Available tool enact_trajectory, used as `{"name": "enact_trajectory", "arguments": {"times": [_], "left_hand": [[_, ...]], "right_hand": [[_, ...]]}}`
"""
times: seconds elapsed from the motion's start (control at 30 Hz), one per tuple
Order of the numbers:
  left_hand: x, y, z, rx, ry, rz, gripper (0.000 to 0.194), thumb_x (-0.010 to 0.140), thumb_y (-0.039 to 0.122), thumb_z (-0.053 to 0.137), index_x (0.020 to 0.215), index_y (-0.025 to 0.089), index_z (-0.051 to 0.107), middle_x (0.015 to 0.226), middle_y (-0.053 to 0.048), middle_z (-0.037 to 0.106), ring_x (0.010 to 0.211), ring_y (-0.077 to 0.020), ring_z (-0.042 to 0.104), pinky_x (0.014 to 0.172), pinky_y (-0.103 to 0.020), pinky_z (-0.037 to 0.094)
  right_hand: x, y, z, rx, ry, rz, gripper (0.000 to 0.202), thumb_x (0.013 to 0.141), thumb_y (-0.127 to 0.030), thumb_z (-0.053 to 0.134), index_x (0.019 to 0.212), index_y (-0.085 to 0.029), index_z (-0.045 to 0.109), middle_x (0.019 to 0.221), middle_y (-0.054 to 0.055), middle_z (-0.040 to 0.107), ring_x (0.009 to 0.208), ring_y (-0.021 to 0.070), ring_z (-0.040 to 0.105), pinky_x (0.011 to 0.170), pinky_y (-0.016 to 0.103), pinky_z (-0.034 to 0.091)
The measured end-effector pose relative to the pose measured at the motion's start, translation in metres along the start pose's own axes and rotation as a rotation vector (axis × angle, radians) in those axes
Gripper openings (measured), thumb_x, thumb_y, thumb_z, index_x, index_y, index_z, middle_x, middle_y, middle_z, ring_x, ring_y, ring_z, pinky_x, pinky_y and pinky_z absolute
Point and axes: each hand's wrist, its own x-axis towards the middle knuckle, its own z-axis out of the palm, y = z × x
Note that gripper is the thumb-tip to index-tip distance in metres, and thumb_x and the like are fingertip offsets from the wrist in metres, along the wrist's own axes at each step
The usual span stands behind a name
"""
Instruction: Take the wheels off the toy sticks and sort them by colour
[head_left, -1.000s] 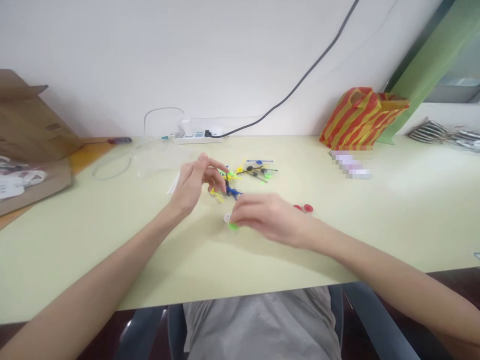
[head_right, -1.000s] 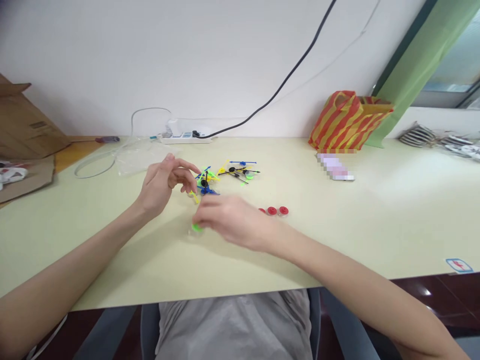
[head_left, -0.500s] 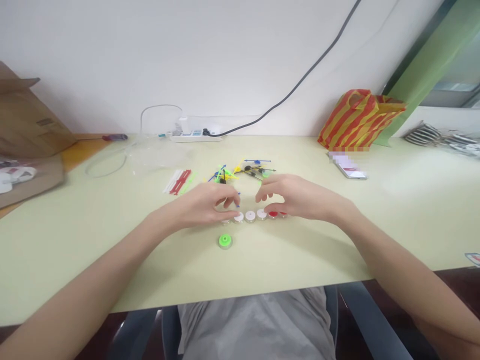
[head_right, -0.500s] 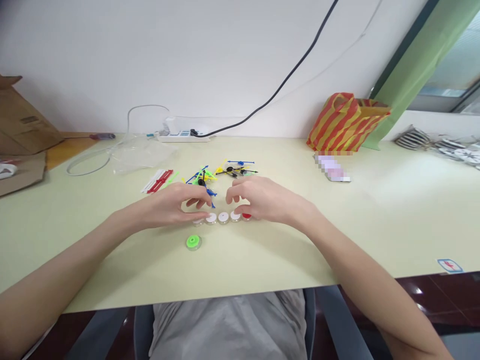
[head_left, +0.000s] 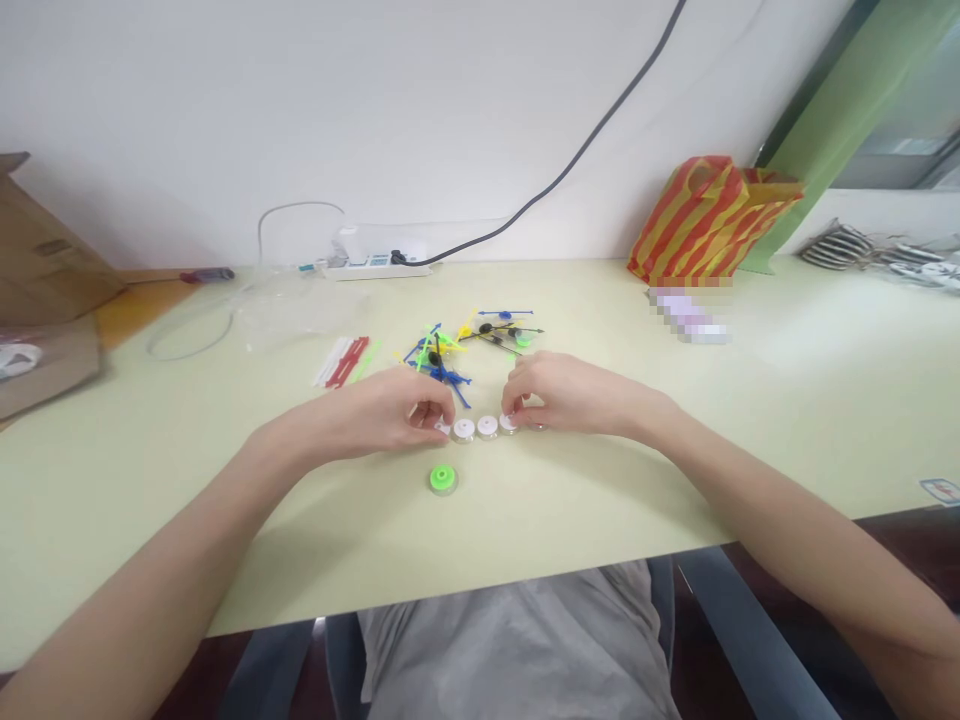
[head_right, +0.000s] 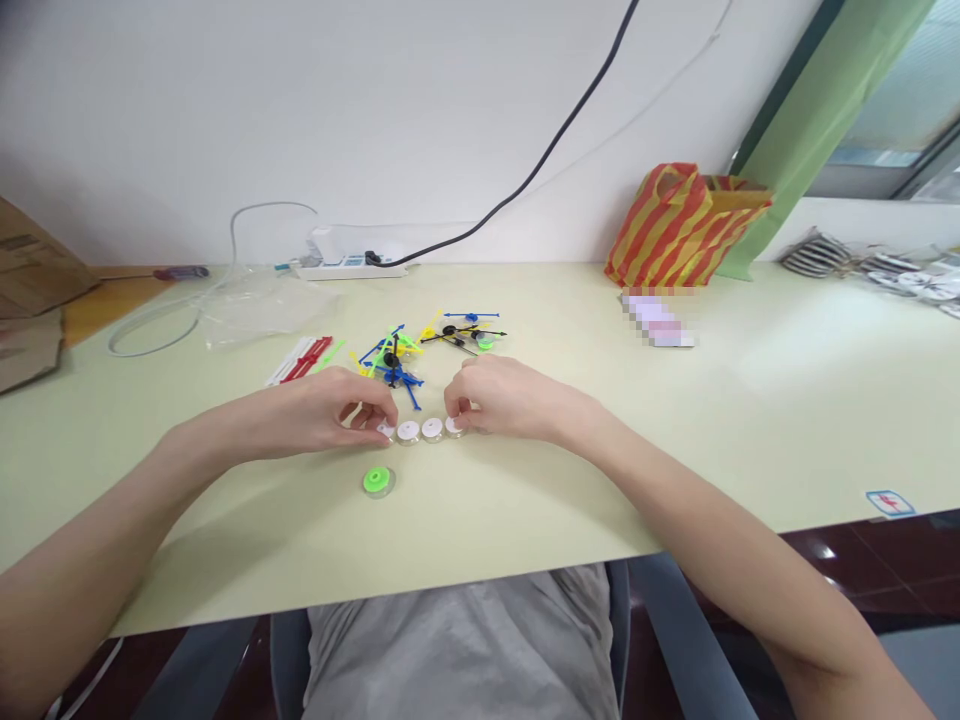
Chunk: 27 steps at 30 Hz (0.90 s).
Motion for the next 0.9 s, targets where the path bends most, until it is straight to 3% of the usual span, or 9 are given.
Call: {"name": "enact_trajectory", "arguments": {"times": [0.3, 0.43, 0.5, 0.73, 0.9], "left_hand": [[-0.003, 0.0, -0.005, 0.015, -0.018, -0.013, 0.016, 0.089, 0.036, 0.067, 0.09, 0.022, 0.075, 0.076, 0.0, 0.063, 0.066, -0.0147, 0.056, 0.059, -0.026, 0.038], [-0.001, 0.002, 0.001, 0.041, 0.092, 0.008, 0.029, 0.093, 0.049, 0.068, 0.106, 0.024, 0.074, 0.093, -0.003, 0.067, 0.08, -0.0179, 0.06, 0.067, -0.028, 0.041], [0.002, 0.002, 0.007, 0.048, 0.121, 0.043, 0.029, 0.096, 0.048, 0.066, 0.112, 0.025, 0.073, 0.103, -0.004, 0.069, 0.087, -0.0191, 0.062, 0.073, -0.029, 0.043], [0.008, -0.003, 0.012, 0.005, 0.037, 0.095, 0.017, 0.094, 0.037, 0.067, 0.102, 0.025, 0.077, 0.102, -0.003, 0.072, 0.089, -0.0194, 0.067, 0.076, -0.029, 0.046], [0.006, -0.003, 0.009, -0.02, 0.019, 0.05, 0.016, 0.092, 0.035, 0.068, 0.101, 0.026, 0.078, 0.097, -0.001, 0.075, 0.086, -0.0182, 0.067, 0.073, -0.027, 0.044]], "right_hand": [[0.002, -0.004, 0.002, -0.056, -0.021, -0.018, 0.013, 0.095, -0.01, 0.069, 0.094, -0.017, 0.08, 0.092, 0.008, 0.078, 0.091, 0.0222, 0.065, 0.081, 0.034, 0.044], [-0.003, -0.004, -0.003, -0.061, -0.046, 0.009, 0.01, 0.094, -0.012, 0.071, 0.095, -0.018, 0.08, 0.093, 0.008, 0.077, 0.092, 0.0231, 0.065, 0.08, 0.034, 0.044], [-0.003, -0.005, -0.004, -0.058, -0.031, 0.002, 0.01, 0.093, -0.014, 0.074, 0.1, -0.018, 0.08, 0.094, 0.008, 0.076, 0.093, 0.0237, 0.066, 0.079, 0.033, 0.043], [0.004, -0.01, 0.011, -0.056, 0.057, -0.064, 0.011, 0.099, -0.023, 0.071, 0.104, -0.017, 0.079, 0.097, 0.009, 0.07, 0.085, 0.021, 0.062, 0.073, 0.031, 0.038], [0.008, -0.003, 0.026, -0.022, 0.071, -0.103, 0.012, 0.099, -0.014, 0.067, 0.103, -0.017, 0.078, 0.093, 0.006, 0.067, 0.081, 0.0184, 0.06, 0.073, 0.029, 0.038]]}}
